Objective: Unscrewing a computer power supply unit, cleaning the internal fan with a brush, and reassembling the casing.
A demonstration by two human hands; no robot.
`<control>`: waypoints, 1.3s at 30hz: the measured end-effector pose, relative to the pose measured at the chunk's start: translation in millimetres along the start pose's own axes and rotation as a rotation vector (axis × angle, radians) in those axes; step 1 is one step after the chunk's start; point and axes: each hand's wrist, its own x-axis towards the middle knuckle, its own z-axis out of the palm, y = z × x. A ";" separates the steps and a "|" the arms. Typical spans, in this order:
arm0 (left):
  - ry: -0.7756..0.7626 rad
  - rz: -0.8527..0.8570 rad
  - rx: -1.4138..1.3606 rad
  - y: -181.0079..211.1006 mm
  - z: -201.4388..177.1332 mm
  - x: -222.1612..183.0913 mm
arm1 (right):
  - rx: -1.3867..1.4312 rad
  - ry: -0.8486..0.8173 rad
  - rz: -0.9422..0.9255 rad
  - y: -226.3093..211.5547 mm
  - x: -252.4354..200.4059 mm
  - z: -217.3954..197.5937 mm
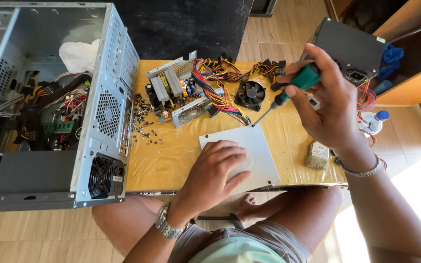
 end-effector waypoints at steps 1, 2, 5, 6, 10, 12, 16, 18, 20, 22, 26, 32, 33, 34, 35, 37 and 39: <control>-0.001 0.007 0.004 -5.3 2.4 9.5 | -0.003 0.006 -0.004 3.8 2.7 3.0; 0.058 -0.009 -0.063 -10.8 4.7 19.3 | 0.005 0.022 -0.033 7.9 6.0 6.0; 0.163 -0.052 -0.125 -29.9 20.3 51.0 | -0.050 0.100 -0.046 17.0 7.7 16.0; 0.210 -0.088 -0.124 -36.7 27.5 62.3 | -0.108 0.156 -0.023 19.8 6.7 19.2; 0.293 -0.067 -0.113 -47.1 42.4 83.0 | -0.206 0.230 -0.023 19.6 11.9 31.0; 0.187 -0.161 -0.051 -49.2 44.2 80.9 | 0.065 0.211 -0.035 29.8 11.5 33.5; 0.113 -0.135 -0.067 -44.6 37.0 80.0 | 0.357 -0.010 0.010 8.0 11.5 27.7; 0.055 -0.132 -0.047 -46.7 41.5 80.5 | 0.314 0.077 0.055 27.3 4.1 32.7; 0.031 -0.141 -0.051 -46.1 42.6 82.3 | 0.255 0.110 0.059 28.5 4.0 33.1; 0.007 -0.142 -0.054 -44.4 38.8 86.1 | 0.191 0.147 0.060 21.5 6.2 28.9; -0.074 -0.153 -0.050 -44.3 26.8 85.6 | 0.240 0.080 0.064 27.2 -0.9 26.7; -0.124 -0.155 -0.064 -47.2 25.0 92.5 | 0.244 0.078 0.092 19.3 6.0 28.2; -0.149 -0.145 -0.056 -44.6 22.6 93.6 | 0.389 0.019 0.113 10.4 8.1 27.2; -0.147 -0.142 -0.057 -45.0 21.4 94.2 | 0.386 0.018 0.112 23.6 3.1 28.6; -0.102 -0.149 -0.099 -45.3 20.3 94.8 | 0.231 0.097 0.132 36.7 -1.8 29.9; -0.060 -0.155 -0.142 -46.9 22.0 92.0 | 0.076 0.177 0.152 49.1 -6.5 33.5; -0.031 -0.178 -0.108 -51.4 25.5 87.6 | 0.124 0.181 0.133 48.6 -3.3 39.0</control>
